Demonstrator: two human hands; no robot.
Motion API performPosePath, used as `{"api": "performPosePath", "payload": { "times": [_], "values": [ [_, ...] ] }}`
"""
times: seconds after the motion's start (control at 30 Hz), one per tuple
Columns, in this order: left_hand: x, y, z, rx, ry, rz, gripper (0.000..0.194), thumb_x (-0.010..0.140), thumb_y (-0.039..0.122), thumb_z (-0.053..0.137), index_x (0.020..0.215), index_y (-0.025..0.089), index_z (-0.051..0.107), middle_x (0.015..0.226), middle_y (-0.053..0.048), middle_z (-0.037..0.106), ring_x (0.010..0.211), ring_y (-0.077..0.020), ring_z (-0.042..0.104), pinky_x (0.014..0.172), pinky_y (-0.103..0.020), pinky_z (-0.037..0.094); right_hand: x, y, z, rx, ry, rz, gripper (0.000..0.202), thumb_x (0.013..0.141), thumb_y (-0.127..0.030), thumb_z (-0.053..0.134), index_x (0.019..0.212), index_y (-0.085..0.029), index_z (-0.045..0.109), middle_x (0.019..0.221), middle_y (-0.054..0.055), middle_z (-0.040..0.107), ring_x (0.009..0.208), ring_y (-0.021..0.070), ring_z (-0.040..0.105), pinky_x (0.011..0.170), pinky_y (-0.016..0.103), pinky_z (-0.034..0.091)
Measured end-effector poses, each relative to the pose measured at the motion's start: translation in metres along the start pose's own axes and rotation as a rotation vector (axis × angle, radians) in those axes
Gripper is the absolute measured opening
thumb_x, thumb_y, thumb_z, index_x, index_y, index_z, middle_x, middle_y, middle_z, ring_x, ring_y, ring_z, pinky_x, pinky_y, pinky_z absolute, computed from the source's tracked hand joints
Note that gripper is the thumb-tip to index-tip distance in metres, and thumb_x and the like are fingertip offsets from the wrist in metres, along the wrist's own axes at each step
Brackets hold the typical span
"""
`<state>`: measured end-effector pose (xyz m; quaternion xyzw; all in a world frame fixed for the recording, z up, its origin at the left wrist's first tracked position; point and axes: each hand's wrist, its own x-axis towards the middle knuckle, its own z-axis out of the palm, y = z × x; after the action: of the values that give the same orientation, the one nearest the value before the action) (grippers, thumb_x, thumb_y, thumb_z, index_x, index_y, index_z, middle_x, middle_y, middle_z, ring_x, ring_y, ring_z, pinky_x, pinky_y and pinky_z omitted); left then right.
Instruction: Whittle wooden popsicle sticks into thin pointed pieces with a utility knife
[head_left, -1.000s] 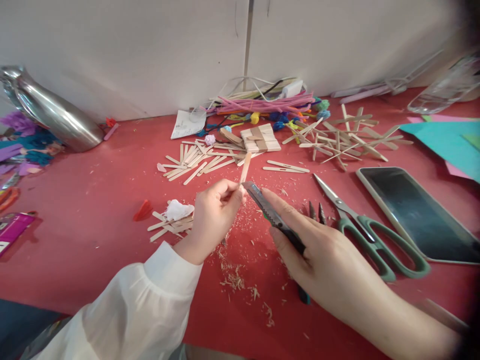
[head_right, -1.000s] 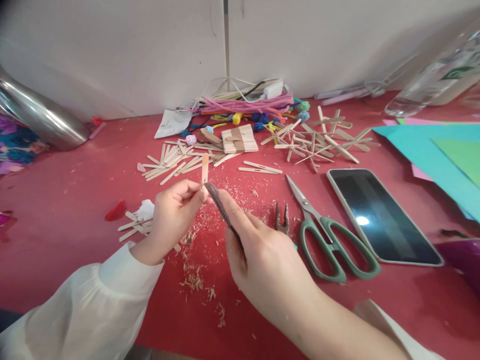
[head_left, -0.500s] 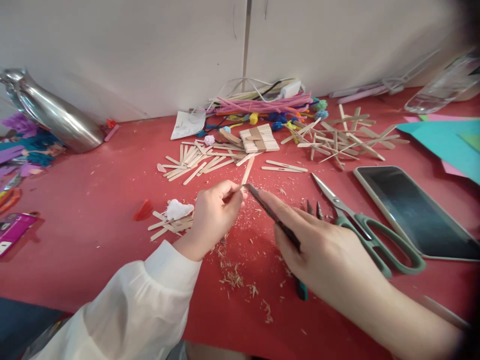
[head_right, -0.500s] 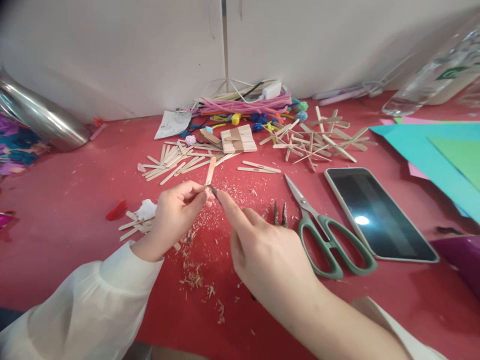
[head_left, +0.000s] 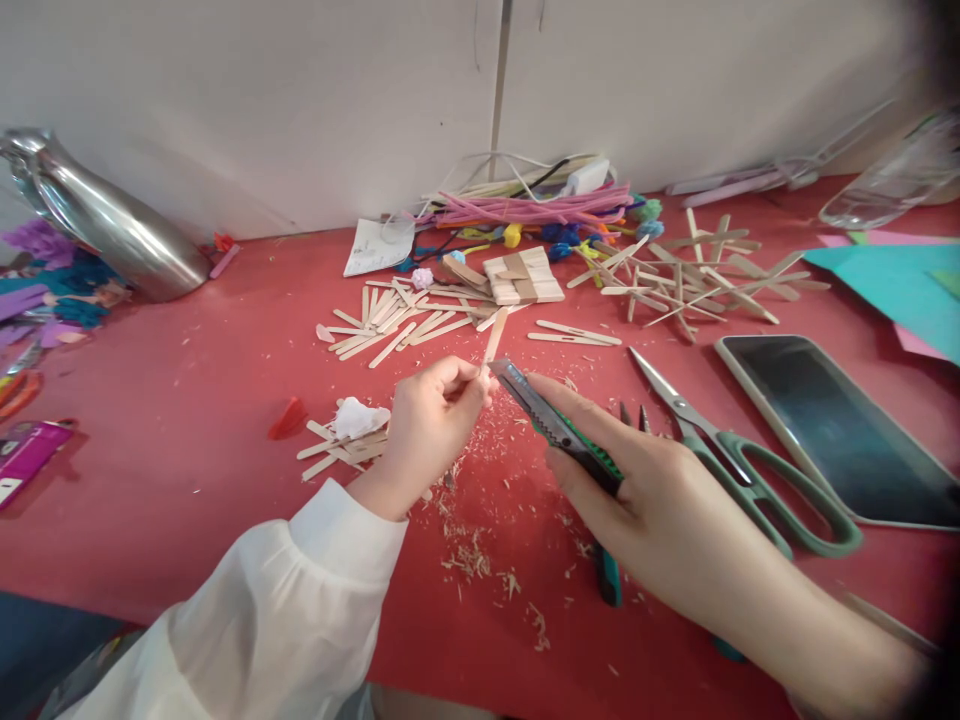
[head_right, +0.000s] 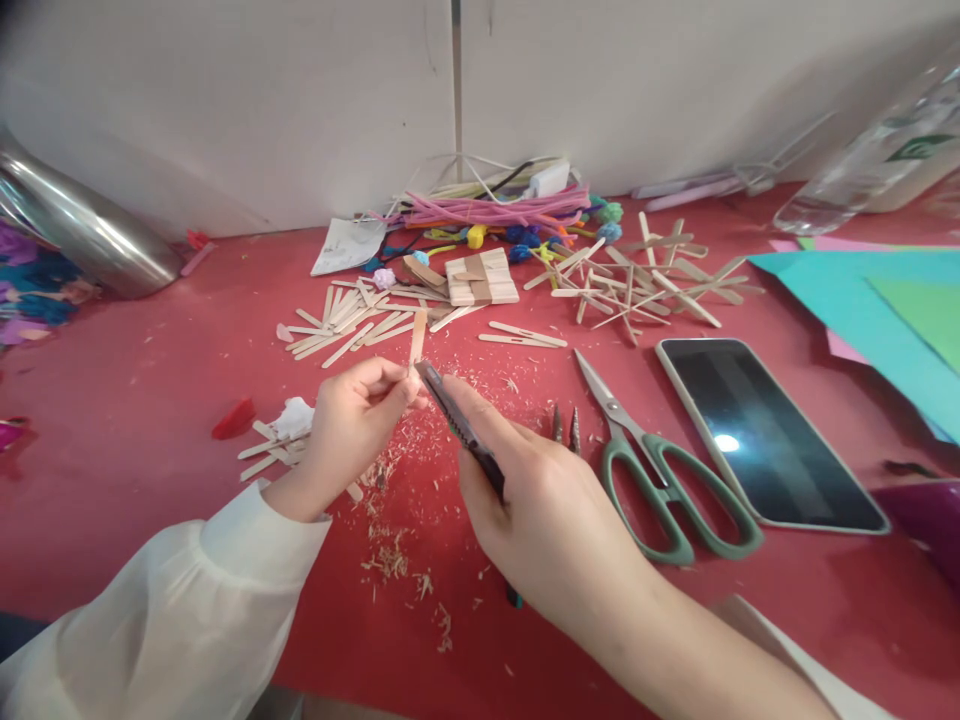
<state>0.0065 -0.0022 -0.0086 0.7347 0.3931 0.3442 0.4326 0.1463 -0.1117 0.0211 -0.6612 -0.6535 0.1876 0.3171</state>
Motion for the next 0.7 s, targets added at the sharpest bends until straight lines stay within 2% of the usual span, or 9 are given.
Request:
{"api": "performPosePath", "payload": {
  "times": [0.13, 0.37, 0.47, 0.57, 0.7],
  "values": [
    [0.0001, 0.0009, 0.0010, -0.042, -0.002, -0.011, 0.020, 0.082, 0.033, 0.054, 0.075, 0.016, 0.058, 0.066, -0.002, 0.063, 0.063, -0.0123, 0.061, 0.063, -0.023, 0.049, -0.0009, 0.0012, 0.0014, -0.047, 0.032, -0.037, 0.057, 0.079, -0.013, 0.042, 0.135, -0.025, 0.040, 0.070, -0.003, 0.065, 0.037, 0.0059, 0.039, 0.038, 0.016, 0.037],
    [0.0004, -0.0036, 0.0017, -0.052, -0.011, 0.009, 0.021, 0.083, 0.035, 0.054, 0.077, 0.016, 0.059, 0.064, -0.001, 0.062, 0.062, -0.0114, 0.060, 0.061, -0.022, 0.048, -0.0012, 0.0017, 0.0022, -0.014, 0.013, -0.029, 0.059, 0.079, -0.012, 0.042, 0.136, -0.027, 0.037, 0.086, -0.002, 0.069, 0.041, 0.0045, 0.045, 0.041, 0.014, 0.040],
    [0.0000, -0.0050, 0.0007, -0.012, -0.015, 0.048, 0.022, 0.084, 0.035, 0.052, 0.077, 0.016, 0.059, 0.062, 0.000, 0.060, 0.060, -0.0109, 0.059, 0.059, -0.021, 0.046, -0.0017, 0.0016, 0.0019, 0.035, -0.009, -0.009, 0.059, 0.080, -0.013, 0.044, 0.136, -0.029, 0.037, 0.080, -0.004, 0.068, 0.037, 0.0031, 0.039, 0.039, 0.013, 0.038],
    [-0.0004, -0.0024, -0.0008, 0.075, -0.004, 0.086, 0.022, 0.085, 0.033, 0.050, 0.075, 0.016, 0.059, 0.062, 0.000, 0.061, 0.056, -0.0095, 0.056, 0.054, -0.020, 0.043, -0.0012, 0.0023, 0.0023, 0.031, -0.014, -0.009, 0.058, 0.080, -0.013, 0.044, 0.135, -0.029, 0.038, 0.064, -0.008, 0.063, 0.032, 0.0033, 0.034, 0.034, 0.013, 0.033],
    [-0.0008, 0.0018, -0.0017, 0.219, 0.001, 0.110, 0.019, 0.084, 0.029, 0.050, 0.073, 0.016, 0.060, 0.062, 0.000, 0.063, 0.051, -0.0088, 0.053, 0.051, -0.020, 0.039, -0.0010, 0.0063, 0.0072, -0.180, 0.085, -0.114, 0.056, 0.079, -0.012, 0.041, 0.134, -0.020, 0.042, 0.064, -0.003, 0.064, 0.034, 0.0060, 0.044, 0.034, 0.017, 0.035]
  ]
}}
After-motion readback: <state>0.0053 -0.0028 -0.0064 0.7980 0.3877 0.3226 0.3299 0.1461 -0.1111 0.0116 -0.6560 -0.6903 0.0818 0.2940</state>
